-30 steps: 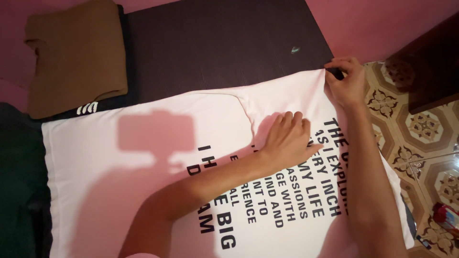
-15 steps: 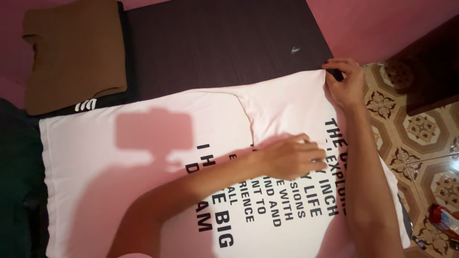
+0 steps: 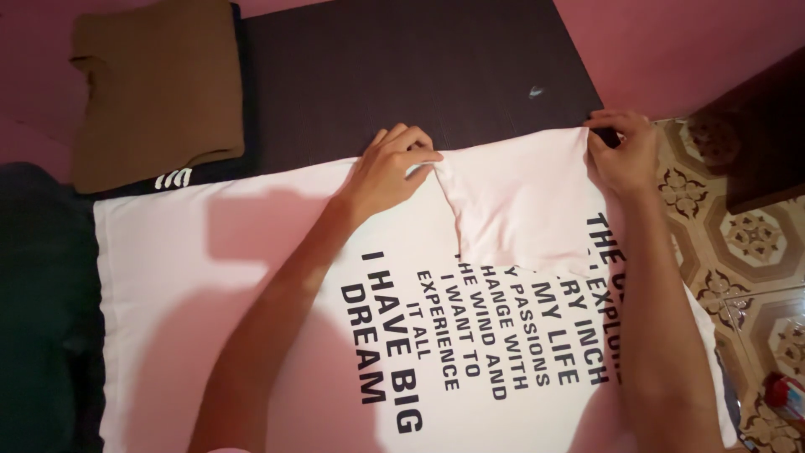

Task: Folding a white graphic t-shirt on a dark table.

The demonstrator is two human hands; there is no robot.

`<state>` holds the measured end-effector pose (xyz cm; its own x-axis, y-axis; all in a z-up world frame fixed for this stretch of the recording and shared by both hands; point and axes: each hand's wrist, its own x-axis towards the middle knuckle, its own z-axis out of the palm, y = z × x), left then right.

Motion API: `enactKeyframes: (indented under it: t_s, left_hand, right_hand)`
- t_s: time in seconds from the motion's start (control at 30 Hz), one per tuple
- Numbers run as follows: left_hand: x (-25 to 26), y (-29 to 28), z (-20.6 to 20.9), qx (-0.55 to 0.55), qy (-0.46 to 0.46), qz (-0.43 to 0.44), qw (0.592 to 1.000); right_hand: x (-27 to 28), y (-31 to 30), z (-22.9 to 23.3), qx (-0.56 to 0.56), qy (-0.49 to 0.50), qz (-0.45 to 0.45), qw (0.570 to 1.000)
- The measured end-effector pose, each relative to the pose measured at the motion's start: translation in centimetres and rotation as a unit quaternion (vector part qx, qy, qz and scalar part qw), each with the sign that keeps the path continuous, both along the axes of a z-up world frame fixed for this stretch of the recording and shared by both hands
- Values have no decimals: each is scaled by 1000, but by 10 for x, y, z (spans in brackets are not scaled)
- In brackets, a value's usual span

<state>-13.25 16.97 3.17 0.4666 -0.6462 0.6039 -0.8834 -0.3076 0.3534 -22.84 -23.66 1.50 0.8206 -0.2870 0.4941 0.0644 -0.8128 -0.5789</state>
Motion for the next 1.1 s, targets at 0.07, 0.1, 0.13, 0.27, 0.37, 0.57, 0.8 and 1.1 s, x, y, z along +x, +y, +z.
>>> enactKeyframes:
  t_s: [0.07, 0.1, 0.13, 0.27, 0.37, 0.57, 0.8, 1.1]
  left_hand:
    - [3, -1, -2, 3, -3, 6, 1000]
    - [4, -1, -4, 6, -6, 13, 1000]
    - [1, -1, 4, 6, -6, 13, 1000]
    - [-2, -5, 18, 21, 10, 58, 998]
    - [1, -7, 20, 0, 38, 84, 996]
    - [-3, -15, 19, -2, 82, 142, 986]
    - [-21, -46, 7, -25, -28, 96, 995]
    - [-77, -98, 4, 146, -73, 193, 968]
  right_hand:
    - [1, -1, 1, 15, -4, 12, 1000]
    - [0, -1, 1, 31, -8, 24, 999]
    - [-3, 8, 11, 31, -8, 24, 999]
    - [-9, 22, 28, 2, 8, 5, 1000]
    - [-8, 24, 29, 36, 1, 1, 999]
    - [-5, 16, 23, 63, 15, -5, 998]
    - [-8, 57, 55, -107, 20, -31, 994]
    - [-7, 147, 72, -230, -89, 174, 953]
